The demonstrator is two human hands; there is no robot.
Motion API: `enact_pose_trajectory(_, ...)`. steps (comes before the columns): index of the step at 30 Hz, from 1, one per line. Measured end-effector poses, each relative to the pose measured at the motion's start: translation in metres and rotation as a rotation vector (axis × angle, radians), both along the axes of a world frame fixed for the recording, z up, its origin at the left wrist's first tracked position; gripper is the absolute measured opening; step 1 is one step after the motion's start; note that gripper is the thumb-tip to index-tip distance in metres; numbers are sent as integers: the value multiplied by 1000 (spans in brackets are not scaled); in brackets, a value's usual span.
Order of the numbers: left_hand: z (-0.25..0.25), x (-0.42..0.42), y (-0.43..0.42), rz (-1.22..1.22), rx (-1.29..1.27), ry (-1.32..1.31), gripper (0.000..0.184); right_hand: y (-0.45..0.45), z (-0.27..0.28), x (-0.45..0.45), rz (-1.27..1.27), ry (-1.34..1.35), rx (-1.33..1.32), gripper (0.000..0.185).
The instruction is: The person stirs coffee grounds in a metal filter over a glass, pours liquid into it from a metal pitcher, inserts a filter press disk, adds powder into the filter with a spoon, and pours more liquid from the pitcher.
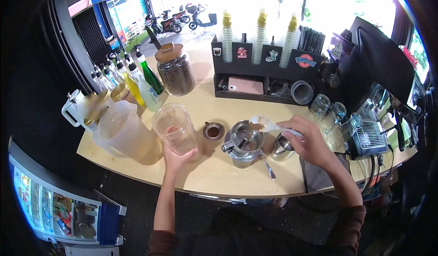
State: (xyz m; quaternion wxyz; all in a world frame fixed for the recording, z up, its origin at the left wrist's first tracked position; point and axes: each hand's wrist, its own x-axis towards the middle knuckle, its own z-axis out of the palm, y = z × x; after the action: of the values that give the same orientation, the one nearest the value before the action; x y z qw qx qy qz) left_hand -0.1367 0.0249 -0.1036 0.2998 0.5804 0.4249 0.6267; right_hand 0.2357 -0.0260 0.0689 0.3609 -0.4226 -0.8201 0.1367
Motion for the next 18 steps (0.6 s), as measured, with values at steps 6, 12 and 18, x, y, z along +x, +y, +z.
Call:
enact_pose_trajectory(6, 0, -1, 1, 2, -2, 4, 104, 11, -5, -2, 33, 19, 34, 22)
enact_pose_trajectory(12, -2, -1, 0, 21, 7, 34, 104, 16, -10, -8, 64, 36, 53, 24)
enact_pose_trajectory(18, -6, -2, 2, 18, 9, 11, 105, 16, -14, -12, 74, -32, 26, 26)
